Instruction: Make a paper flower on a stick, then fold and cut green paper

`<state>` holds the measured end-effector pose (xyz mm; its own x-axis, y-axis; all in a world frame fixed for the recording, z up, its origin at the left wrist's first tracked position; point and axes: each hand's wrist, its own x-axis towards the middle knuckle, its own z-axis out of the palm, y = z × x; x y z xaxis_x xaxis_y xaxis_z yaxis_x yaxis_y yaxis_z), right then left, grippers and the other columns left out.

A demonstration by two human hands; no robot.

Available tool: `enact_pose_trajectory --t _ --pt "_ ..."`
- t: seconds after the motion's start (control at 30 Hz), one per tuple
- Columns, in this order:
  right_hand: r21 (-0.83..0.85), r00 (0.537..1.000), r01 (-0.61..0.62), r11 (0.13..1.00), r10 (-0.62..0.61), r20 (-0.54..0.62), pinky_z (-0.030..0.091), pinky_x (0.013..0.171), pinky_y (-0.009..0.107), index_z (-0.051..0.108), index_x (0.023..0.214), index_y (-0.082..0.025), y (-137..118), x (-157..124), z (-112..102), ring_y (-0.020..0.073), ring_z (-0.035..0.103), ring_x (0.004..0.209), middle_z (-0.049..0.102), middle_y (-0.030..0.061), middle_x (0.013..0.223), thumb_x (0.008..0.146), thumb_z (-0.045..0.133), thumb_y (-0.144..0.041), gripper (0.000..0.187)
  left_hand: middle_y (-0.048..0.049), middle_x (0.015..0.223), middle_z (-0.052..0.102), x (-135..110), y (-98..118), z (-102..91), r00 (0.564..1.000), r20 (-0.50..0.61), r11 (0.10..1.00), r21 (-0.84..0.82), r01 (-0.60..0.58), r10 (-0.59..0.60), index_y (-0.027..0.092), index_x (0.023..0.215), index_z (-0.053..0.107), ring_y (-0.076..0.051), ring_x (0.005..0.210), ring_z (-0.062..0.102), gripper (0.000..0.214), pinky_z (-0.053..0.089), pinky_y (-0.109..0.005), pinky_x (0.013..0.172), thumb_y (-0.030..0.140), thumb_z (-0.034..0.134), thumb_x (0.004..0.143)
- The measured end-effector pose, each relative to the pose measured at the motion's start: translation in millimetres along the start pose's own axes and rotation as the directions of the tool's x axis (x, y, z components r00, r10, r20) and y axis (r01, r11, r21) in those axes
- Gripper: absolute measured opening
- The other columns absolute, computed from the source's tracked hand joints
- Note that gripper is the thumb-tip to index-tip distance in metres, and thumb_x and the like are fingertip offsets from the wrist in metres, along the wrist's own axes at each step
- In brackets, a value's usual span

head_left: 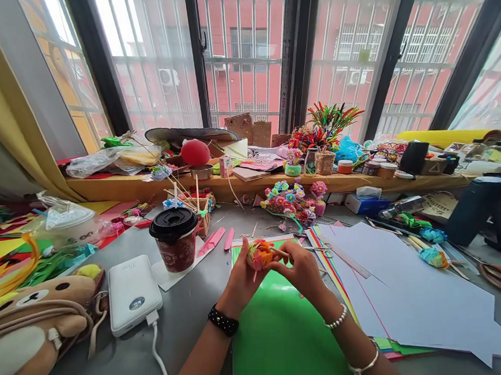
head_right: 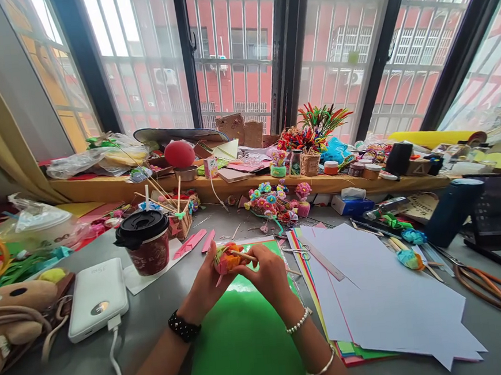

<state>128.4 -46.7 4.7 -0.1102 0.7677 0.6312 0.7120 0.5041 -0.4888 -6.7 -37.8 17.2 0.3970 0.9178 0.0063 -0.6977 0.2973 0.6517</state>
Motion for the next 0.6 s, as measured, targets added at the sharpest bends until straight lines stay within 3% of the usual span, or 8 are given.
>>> enact_pose_trajectory --t 0.1,0.17,0.23,0.33,0.43,0.53,0.6 --pt "0.02 1.0 0.023 1.0 -0.023 0.01 0.035 0.05 0.022 0.053 0.072 -0.017 -1.7 0.9 -3.8 0.012 0.048 0.053 0.053 -0.0004 0.063 0.077 0.04 -0.056 0.041 -0.0087 0.078 0.063 0.9 1.8 1.3 0.997 -0.073 0.999 -0.044 -0.033 0.03 0.01 0.084 0.058 -0.018 0.073 0.061 0.035 0.049 -0.029 0.071 0.036 0.035 0.086" --pt "0.023 0.999 0.046 0.999 -0.045 -0.002 0.036 0.052 0.022 0.054 0.074 -0.017 -3.3 1.8 -7.9 0.0122 0.049 0.055 0.053 0.0008 0.066 0.085 0.026 -0.049 0.044 -0.0083 0.08 0.063 1.4 3.2 2.1 0.985 -0.15 0.993 -0.073 -0.094 0.082 0.011 0.083 0.058 -0.017 0.074 0.061 0.031 0.049 -0.031 0.073 0.032 0.035 0.087" --pt "0.038 0.996 0.084 0.996 -0.084 0.01 0.037 0.054 0.022 0.057 0.077 -0.017 -4.5 3.0 -11.9 0.0124 0.05 0.058 0.054 0.0021 0.069 0.089 0.02 -0.041 0.045 -0.0079 0.079 0.063 2.2 4.2 1.7 0.98 -0.16 0.984 -0.109 -0.139 0.121 0.011 0.079 0.058 -0.017 0.075 0.06 0.031 0.048 -0.031 0.074 0.03 0.035 0.087" --pt "0.106 0.986 0.145 0.984 -0.153 0.072 0.04 0.058 0.023 0.061 0.086 -0.02 -5.3 4.4 -15.1 0.014 0.054 0.064 0.057 0.003 0.072 0.087 0.034 -0.036 0.032 -0.0048 0.07 0.06 4.0 3.9 -1.0 0.987 -0.115 0.98 -0.147 -0.131 0.114 0.011 0.072 0.058 -0.013 0.068 0.058 0.029 0.047 -0.028 0.071 0.029 0.039 0.085" --pt "0.244 0.979 0.095 0.965 -0.134 0.152 0.041 0.056 0.023 0.057 0.096 -0.021 -5.1 4.1 -13.9 0.0136 0.054 0.058 0.059 -0.0002 0.065 0.082 0.047 -0.033 0.021 -0.0014 0.066 0.057 6.2 1.2 -4.5 0.991 -0.087 0.987 -0.114 -0.11 0.101 0.013 0.071 0.057 -0.01 0.06 0.055 0.019 0.045 -0.023 0.064 0.022 0.044 0.082" --pt "0.332 0.982 -0.015 0.943 -0.049 0.183 0.039 0.047 0.02 0.054 0.084 -0.019 -5.1 3.0 -11.3 0.0101 0.048 0.045 0.054 -0.0039 0.056 0.079 0.052 -0.031 0.013 0.0005 0.064 0.054 7.7 -2.9 -6.9 0.993 -0.049 0.992 -0.054 -0.111 0.108 0.013 0.074 0.056 -0.009 0.058 0.053 0.01 0.042 -0.02 0.055 0.018 0.049 0.079" --pt "0.324 0.99 -0.002 0.946 -0.045 0.137 0.038 0.047 0.02 0.054 0.071 -0.018 -5.4 2.8 -10.7 0.0092 0.046 0.047 0.053 -0.0028 0.06 0.076 0.056 -0.03 0.013 0.0013 0.063 0.052 7.7 -5.4 -7.6 0.995 -0.025 0.995 -0.034 -0.099 0.098 0.014 0.075 0.055 -0.01 0.059 0.052 0.007 0.04 -0.019 0.053 0.019 0.052 0.078"
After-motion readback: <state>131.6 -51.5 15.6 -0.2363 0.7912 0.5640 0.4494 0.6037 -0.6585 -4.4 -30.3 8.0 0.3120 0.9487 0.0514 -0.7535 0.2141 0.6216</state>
